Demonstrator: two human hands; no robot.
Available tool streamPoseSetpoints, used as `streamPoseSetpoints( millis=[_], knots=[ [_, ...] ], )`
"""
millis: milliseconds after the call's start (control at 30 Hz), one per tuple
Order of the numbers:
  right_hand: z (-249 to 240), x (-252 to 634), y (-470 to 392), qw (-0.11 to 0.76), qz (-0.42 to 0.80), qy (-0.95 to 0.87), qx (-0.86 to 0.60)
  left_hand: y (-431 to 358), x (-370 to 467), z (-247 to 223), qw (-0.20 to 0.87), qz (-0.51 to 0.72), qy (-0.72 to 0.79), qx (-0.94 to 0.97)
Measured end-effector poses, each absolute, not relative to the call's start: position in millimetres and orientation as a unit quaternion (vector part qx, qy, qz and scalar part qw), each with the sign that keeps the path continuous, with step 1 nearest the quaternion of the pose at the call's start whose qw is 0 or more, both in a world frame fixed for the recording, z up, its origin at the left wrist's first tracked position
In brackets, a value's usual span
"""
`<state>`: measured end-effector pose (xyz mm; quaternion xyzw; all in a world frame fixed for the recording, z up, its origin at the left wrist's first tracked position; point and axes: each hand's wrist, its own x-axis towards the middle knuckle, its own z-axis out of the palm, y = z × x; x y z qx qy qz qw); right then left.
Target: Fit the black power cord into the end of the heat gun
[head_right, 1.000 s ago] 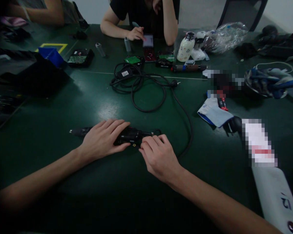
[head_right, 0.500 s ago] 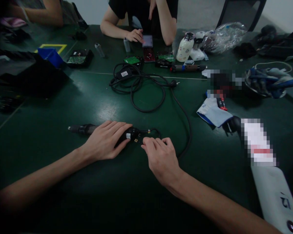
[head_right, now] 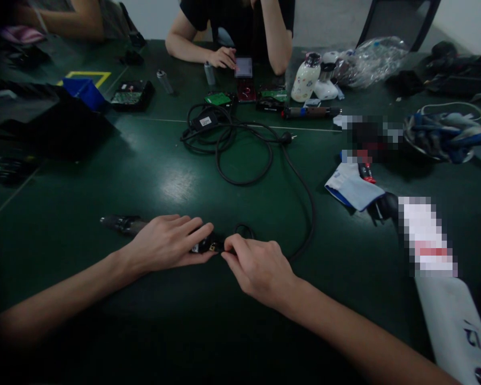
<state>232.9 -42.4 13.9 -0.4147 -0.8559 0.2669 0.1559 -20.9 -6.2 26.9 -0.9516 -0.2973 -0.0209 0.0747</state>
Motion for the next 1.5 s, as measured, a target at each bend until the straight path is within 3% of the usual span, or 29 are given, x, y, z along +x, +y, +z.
streamPoseSetpoints(
  millis=[367, 667, 967, 1233, 1500],
  knots=[
    [10.2, 230.4, -44.5, 0.183, 0.213, -0.876, -0.392, -17.0, -8.0, 35.2, 0.05, -0.009, -0.318, -0.947],
    [11.5, 228.9, -43.6, 0.141, 0.205, -0.874, -0.417, -16.7, -15.7, 17.4, 0.1, -0.087, -0.265, -0.955],
    [9.7, 231.0, -41.7, 0.182, 0.244, -0.862, -0.405, -19.7, -22.5, 9.3, 0.139, -0.125, -0.234, -0.954],
    [8.9, 230.8, -41.7, 0.206, 0.237, -0.859, -0.404, -24.9, -9.5, 19.7, -0.029, -0.163, -0.329, -0.93],
    [7.8, 230.7, -41.9, 0.192, 0.208, -0.871, -0.401, -26.2, -12.7, 8.6, 0.037, -0.167, -0.28, -0.945]
  ],
)
